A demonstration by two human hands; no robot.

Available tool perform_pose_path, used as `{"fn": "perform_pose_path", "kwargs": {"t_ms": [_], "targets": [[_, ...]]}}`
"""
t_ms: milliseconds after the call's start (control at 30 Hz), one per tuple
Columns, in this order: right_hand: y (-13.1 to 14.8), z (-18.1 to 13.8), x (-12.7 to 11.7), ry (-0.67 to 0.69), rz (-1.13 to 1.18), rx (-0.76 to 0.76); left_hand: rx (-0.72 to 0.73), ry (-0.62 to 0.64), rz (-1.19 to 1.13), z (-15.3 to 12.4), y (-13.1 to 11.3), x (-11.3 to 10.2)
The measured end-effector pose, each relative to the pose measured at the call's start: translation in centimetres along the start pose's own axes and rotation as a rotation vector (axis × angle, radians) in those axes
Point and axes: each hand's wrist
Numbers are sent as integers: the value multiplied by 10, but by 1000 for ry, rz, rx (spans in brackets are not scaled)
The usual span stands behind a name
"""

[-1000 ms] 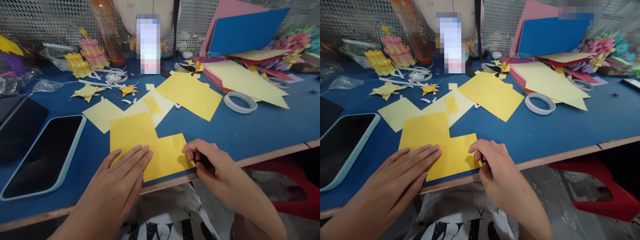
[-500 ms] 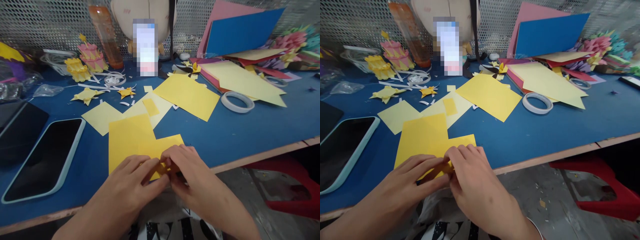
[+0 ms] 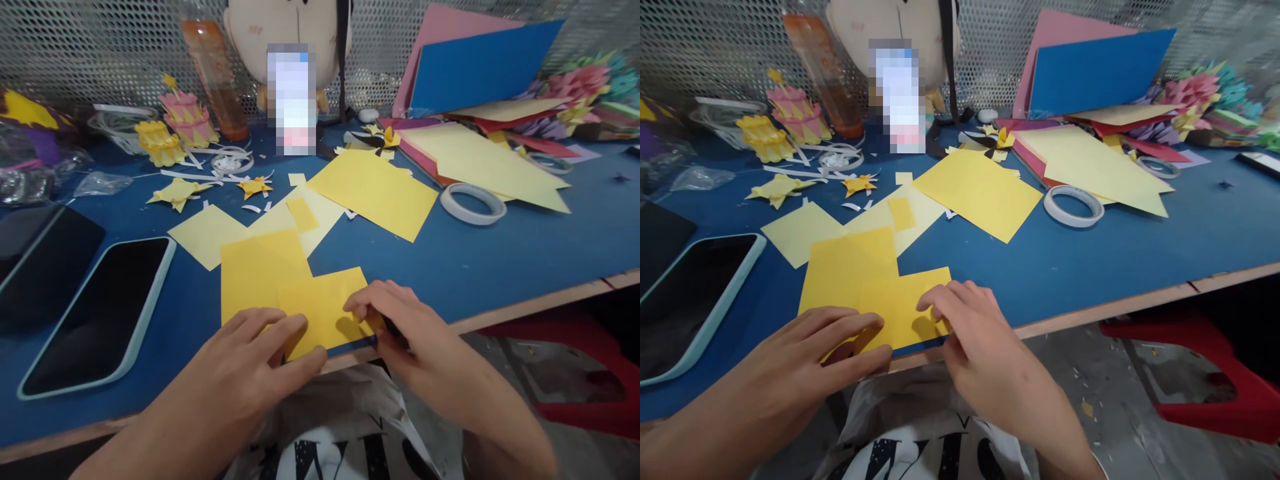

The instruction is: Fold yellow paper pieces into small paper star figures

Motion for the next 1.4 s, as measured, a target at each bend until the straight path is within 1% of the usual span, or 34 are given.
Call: {"fn": "perform_pose_path", "kwargs": {"t_ms": [100, 167, 233, 300, 333, 400, 467, 600, 767, 833, 967, 1000, 1067, 1133, 1200, 1267, 1333, 1400], "targets": [[-6, -2, -3, -63, 6, 34, -26, -9, -9, -2, 1, -4], [-8, -3, -4, -96, 18, 27, -44, 2, -14, -4, 4, -9], [-9, -4, -3, -128, 29, 25, -9, 22, -3, -8, 8, -15], [-8, -6, 0, -183, 36, 42, 46, 28, 22, -12, 11, -18], [-7, -7, 1, -215, 40, 60, 51, 26, 29, -14, 11, -19], [-3, -11, 5, -264, 55, 86, -5, 8, 31, -19, 8, -19], [1, -15, 9, -284, 88, 89, -70, -6, 22, -21, 4, -17], [5, -18, 13, -320, 210, 81, -84, -18, -7, -22, -1, -16], [4, -9, 19, -472, 424, 48, -81, -40, 0, -20, 0, -16], [2, -5, 22, -488, 423, 68, -83, -46, -4, -20, 0, -15], [-1, 1, 25, -454, 295, 102, -103, -69, -1, -22, 7, -14], [-2, 1, 25, -446, 263, 108, -123, -79, 39, -24, 11, -16], [-1, 1, 24, -433, 219, 118, -220, -89, 176, -28, 24, -20], [-1, 1, 24, -425, 196, 117, -401, -58, 333, -35, 40, -25], [0, 1, 25, -432, 186, 108, -529, -2, 430, -43, 55, -31], [0, 2, 25, -438, 184, 102, -603, 77, 427, -49, 65, -36], [1, 3, 26, -441, 178, 102, -700, 112, 371, -51, 70, -39], [1, 3, 25, -437, 167, 105, -785, 115, 326, -50, 72, -41]]}}
Point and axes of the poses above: each hand's wrist, its own z-axis towards the middle knuckle, its own x-axis out of the palm, y = z × x, and after that the axes turned 5 degrees about y, right-handed
